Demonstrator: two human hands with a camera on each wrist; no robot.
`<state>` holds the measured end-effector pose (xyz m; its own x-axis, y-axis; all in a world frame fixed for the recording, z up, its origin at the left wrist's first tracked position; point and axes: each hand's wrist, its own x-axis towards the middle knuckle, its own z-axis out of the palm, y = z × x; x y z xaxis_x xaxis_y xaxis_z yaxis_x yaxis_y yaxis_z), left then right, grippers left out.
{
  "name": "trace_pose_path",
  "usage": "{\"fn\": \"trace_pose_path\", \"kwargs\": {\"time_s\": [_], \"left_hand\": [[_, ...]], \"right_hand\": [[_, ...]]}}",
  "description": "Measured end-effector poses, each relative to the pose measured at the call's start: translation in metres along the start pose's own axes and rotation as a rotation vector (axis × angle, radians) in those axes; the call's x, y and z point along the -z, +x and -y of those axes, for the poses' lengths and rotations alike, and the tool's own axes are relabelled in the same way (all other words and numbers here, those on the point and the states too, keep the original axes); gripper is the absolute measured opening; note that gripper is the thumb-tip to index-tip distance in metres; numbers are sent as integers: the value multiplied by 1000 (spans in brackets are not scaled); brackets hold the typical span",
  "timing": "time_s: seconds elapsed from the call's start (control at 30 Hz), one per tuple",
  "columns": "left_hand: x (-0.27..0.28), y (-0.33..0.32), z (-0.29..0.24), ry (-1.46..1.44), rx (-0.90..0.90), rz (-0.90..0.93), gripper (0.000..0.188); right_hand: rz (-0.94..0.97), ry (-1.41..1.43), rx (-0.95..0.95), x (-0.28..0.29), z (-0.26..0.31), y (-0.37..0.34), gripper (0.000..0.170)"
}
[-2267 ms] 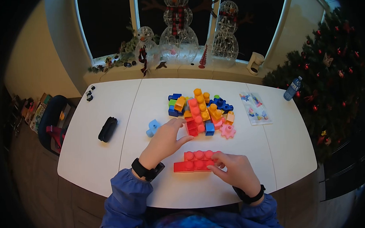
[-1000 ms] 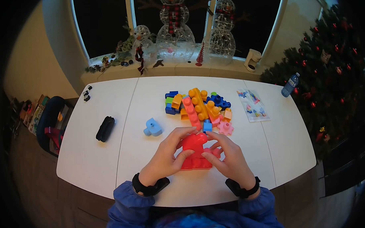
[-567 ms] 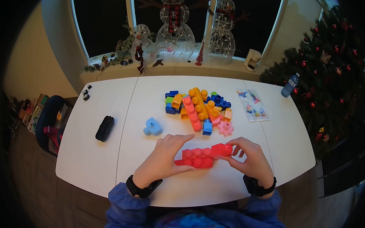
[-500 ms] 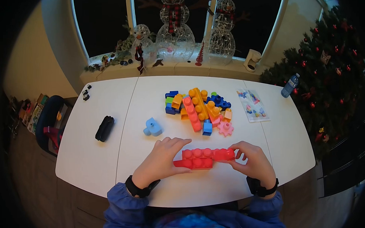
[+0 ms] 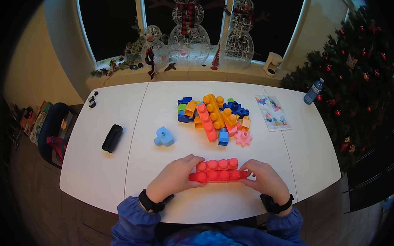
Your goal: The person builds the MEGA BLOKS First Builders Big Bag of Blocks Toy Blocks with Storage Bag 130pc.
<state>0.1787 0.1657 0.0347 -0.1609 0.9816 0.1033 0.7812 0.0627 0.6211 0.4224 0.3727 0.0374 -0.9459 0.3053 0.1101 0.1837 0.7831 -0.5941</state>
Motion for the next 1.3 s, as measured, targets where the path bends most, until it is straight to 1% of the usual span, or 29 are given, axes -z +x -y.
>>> {"fn": "trace_pose_path", "kwargs": {"time_s": [0.17,0.27,0.37,0.57,0.67,0.77,0.97,1.3], "left_hand": [[-1,1,0,11,12,-8,68],[-2,2,3,21,-3,-21,71],[-2,2,4,14,-2,-28,70],[-2,4,4,18,26,-16,68],[1,4,0,11,59,4,68],[-2,3,3,-9,38,-14,65],[-4,3,6,5,1,-32,66],[-3,3,4,14,15,-16,67]], "right_hand": [[-76,74,-41,9,25,10,53],[-64,54,8,6,23,17,56],[-39,24,84,-1,12,20,57],[-30,57,72,0,12,22,56],[31,55,-18,5,18,23,53],[11,54,-9,5,18,22,53],[-9,51,12,1,12,21,52],[6,31,-1,3,17,21,53]]}}
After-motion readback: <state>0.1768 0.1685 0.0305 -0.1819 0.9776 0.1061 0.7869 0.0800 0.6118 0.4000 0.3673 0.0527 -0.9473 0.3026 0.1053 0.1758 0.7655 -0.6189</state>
